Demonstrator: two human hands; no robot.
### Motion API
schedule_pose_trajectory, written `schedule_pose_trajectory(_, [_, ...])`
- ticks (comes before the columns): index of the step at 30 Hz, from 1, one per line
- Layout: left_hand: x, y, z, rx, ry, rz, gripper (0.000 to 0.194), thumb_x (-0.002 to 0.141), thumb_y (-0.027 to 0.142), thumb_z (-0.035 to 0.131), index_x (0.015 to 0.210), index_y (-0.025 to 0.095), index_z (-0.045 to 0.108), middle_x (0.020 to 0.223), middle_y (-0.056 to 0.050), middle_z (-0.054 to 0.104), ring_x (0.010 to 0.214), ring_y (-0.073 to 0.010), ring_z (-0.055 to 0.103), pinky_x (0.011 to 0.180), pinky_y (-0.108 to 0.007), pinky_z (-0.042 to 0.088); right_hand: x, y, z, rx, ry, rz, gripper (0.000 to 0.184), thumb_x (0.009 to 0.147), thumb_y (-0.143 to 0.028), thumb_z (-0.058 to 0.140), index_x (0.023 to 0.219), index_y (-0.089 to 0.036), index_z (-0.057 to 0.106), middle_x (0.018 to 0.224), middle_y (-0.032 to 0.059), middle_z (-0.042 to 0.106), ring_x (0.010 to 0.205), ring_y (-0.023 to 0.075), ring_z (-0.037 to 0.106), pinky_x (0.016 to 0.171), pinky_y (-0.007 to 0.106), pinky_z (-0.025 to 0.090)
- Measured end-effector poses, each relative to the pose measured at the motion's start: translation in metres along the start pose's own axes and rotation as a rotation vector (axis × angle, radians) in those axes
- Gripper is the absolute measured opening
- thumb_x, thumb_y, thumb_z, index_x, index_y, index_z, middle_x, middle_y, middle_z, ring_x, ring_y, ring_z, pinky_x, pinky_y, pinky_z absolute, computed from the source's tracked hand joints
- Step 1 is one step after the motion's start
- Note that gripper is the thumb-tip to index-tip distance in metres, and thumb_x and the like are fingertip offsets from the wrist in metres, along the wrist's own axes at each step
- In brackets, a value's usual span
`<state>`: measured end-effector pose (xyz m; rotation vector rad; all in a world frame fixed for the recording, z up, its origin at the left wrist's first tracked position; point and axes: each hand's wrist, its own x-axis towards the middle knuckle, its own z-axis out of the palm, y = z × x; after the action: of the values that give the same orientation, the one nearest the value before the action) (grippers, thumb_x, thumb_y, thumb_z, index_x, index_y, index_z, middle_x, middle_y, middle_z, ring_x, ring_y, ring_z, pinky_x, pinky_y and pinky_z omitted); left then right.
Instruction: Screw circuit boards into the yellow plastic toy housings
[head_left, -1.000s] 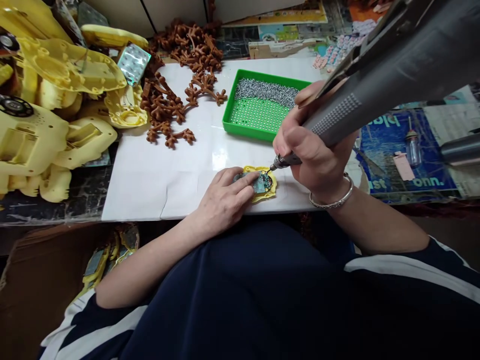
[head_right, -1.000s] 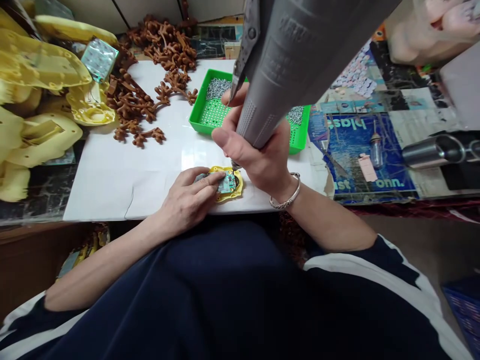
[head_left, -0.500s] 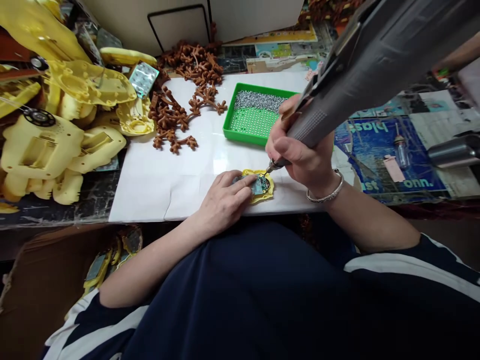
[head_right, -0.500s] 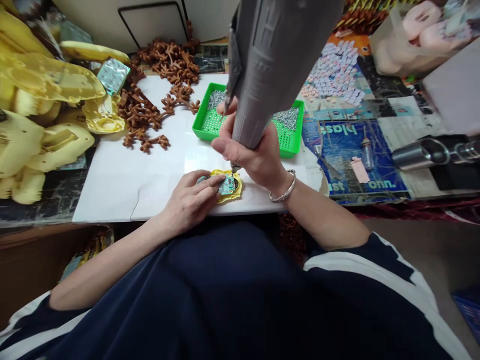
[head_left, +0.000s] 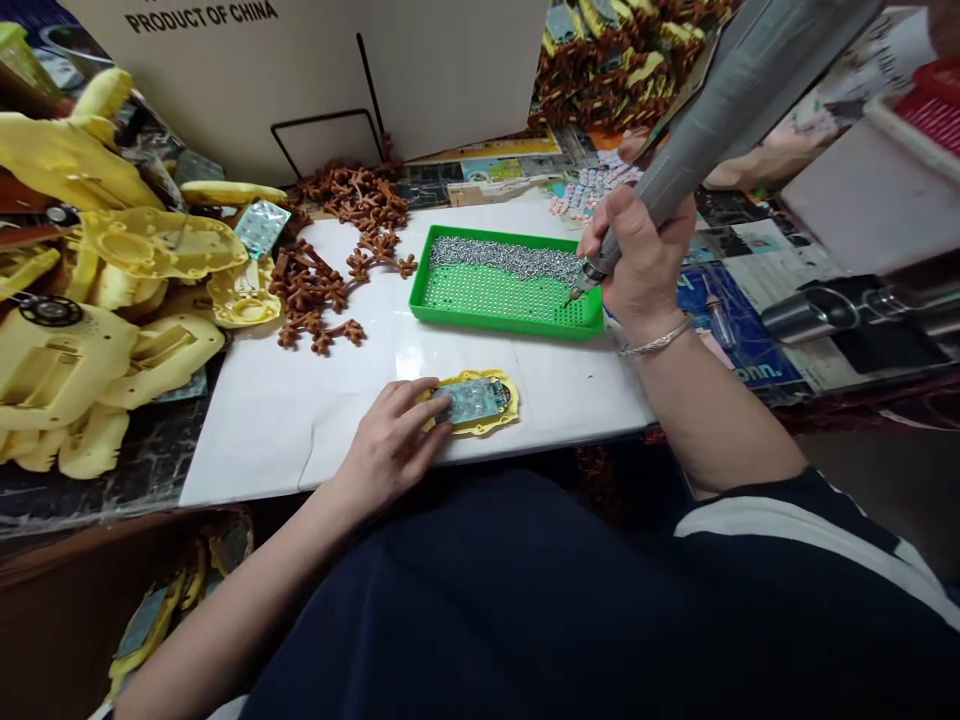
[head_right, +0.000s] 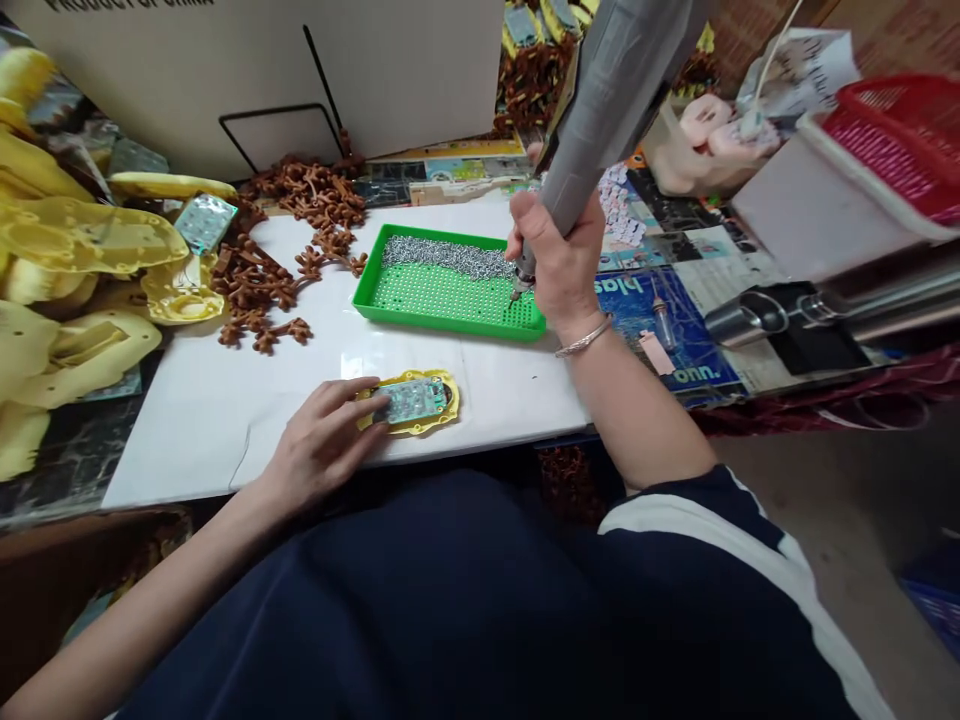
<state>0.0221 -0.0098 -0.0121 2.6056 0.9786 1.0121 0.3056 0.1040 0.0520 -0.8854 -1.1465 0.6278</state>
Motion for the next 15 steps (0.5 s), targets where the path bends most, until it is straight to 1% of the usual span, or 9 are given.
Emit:
schedule_pose_trajectory(2, [0.007,0.002,0.01,-0.007,0.019,0.015,0.018,0.1,0.022,0.056,0.116,0.018,0.062,0.12,-0.014,0.068,0.102,-0.0231,0.065,0.085,-0.038,0.06,-0.001,0.012,-0.001,-0.036,-0.004,0.021,0.055,0.056,-0.077,0.08,0.081,-0.035,0.054,0.061,-0.0073,0.053,0.049,0.0125,0.038,0.05,0.033,0.037])
schedule_pose_trajectory(5, [0.016,0.005,0.023,-0.03,0.036,0.019,0.018,0.1,0.022,0.055,0.116,0.018,0.062,0.119,-0.015,0.068,0.101,-0.0232,0.064,0.085,-0.04,0.059,-0.001,0.029,-0.002,-0.046,-0.05,-0.006,0.049,0.065,-0.073,0.078,0.094,-0.037,0.06,0.066,-0.0088,0.058,0.052,0.0119,0.042,0.052,0.033,0.037])
schedule_pose_trajectory(7, [0.018,0.006,0.028,-0.042,0.038,0.01,0.019,0.1,0.022,0.055,0.117,0.018,0.062,0.12,-0.015,0.068,0.101,-0.0233,0.064,0.085,-0.041,0.059,0.002,0.042,-0.004,-0.033,-0.053,-0.043,0.047,0.067,-0.072,0.076,0.095,-0.039,0.062,0.064,-0.0099,0.058,0.052,0.0113,0.043,0.051,0.033,0.037])
schedule_pose_trajectory(9, [0.018,0.005,0.029,-0.044,0.039,0.009,0.019,0.1,0.022,0.054,0.117,0.018,0.061,0.121,-0.015,0.067,0.101,-0.0236,0.064,0.085,-0.041,0.059,0.004,0.052,-0.006,-0.018,-0.023,-0.075,0.045,0.065,-0.073,0.076,0.091,-0.04,0.063,0.06,-0.0105,0.056,0.049,0.011,0.042,0.049,0.034,0.037])
schedule_pose_trajectory(12, [0.015,0.004,0.028,-0.046,0.033,0.008,0.02,0.1,0.022,0.055,0.119,0.02,0.061,0.123,-0.015,0.067,0.104,-0.024,0.064,0.086,-0.043,0.059,0.002,0.054,-0.008,-0.036,-0.01,-0.083,0.041,0.065,-0.073,0.076,0.084,-0.04,0.061,0.062,-0.0099,0.057,0.048,0.0112,0.043,0.05,0.036,0.039])
schedule_pose_trajectory(15, [0.014,0.003,0.028,-0.055,0.018,-0.004,0.02,0.1,0.022,0.055,0.12,0.02,0.061,0.124,-0.015,0.067,0.105,-0.0239,0.064,0.087,-0.042,0.059,-0.003,0.046,-0.006,-0.058,-0.02,-0.062,0.042,0.068,-0.07,0.077,0.087,-0.037,0.059,0.071,-0.0095,0.061,0.05,0.0111,0.047,0.051,0.035,0.042])
